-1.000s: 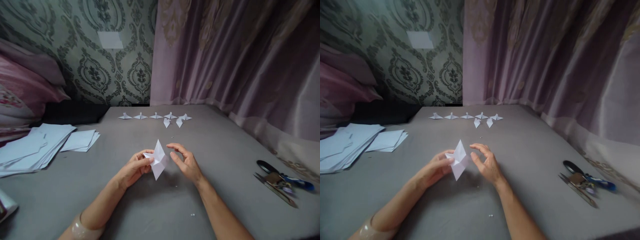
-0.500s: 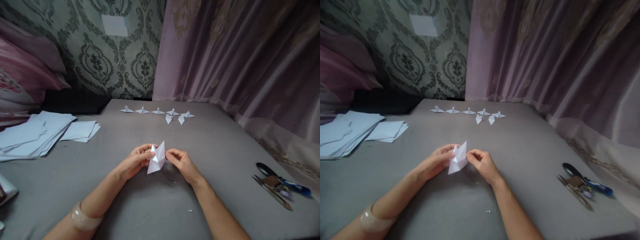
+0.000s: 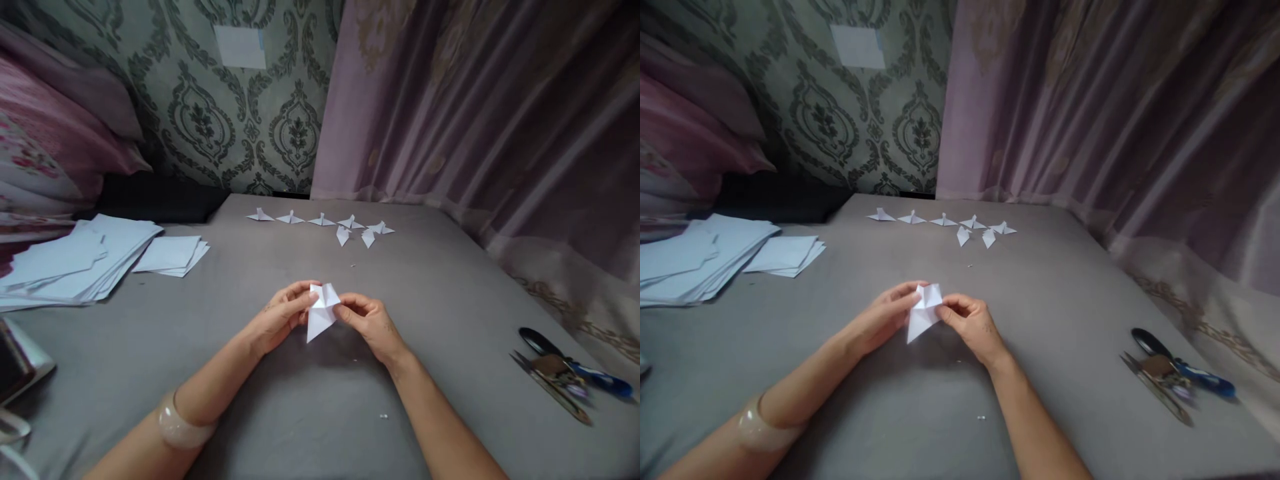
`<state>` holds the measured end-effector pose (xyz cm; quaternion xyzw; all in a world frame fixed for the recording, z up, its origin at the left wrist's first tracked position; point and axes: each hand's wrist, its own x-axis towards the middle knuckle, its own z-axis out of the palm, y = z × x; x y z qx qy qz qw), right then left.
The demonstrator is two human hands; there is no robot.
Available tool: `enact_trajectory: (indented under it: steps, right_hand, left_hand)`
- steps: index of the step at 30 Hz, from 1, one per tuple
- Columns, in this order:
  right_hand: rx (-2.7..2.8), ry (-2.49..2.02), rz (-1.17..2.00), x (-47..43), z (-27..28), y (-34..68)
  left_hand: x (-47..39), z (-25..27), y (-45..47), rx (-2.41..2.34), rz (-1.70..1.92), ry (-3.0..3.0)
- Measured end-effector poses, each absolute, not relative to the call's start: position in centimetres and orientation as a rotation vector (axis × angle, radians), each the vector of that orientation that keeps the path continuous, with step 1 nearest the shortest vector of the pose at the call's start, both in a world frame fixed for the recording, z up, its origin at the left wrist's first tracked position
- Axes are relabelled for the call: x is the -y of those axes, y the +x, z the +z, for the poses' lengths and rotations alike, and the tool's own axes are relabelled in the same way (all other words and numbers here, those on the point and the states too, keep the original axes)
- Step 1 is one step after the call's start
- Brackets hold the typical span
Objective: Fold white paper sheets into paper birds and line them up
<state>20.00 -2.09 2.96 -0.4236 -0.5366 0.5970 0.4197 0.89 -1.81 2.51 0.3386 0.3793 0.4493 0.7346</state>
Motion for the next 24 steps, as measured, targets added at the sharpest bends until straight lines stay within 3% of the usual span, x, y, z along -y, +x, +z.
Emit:
enact_trajectory:
  steps: [5,14,24]
  right_hand:
    - [1.254,-1.165,1.229,1.4,2.3,20.3]
    - [1.506,-1.137,0.886,1.5,1.6,19.7]
    - [1.496,-1.242,0.855,1.8,1.5,19.4]
  left_hand:
    - [1.7,2.5,1.2,-1.145,1.19,0.774]
    - [2.3,3.0,1.4,-1.032,1.081,0.83]
    - [2.4,3.1,1.5,-1.066,1.197,0.8]
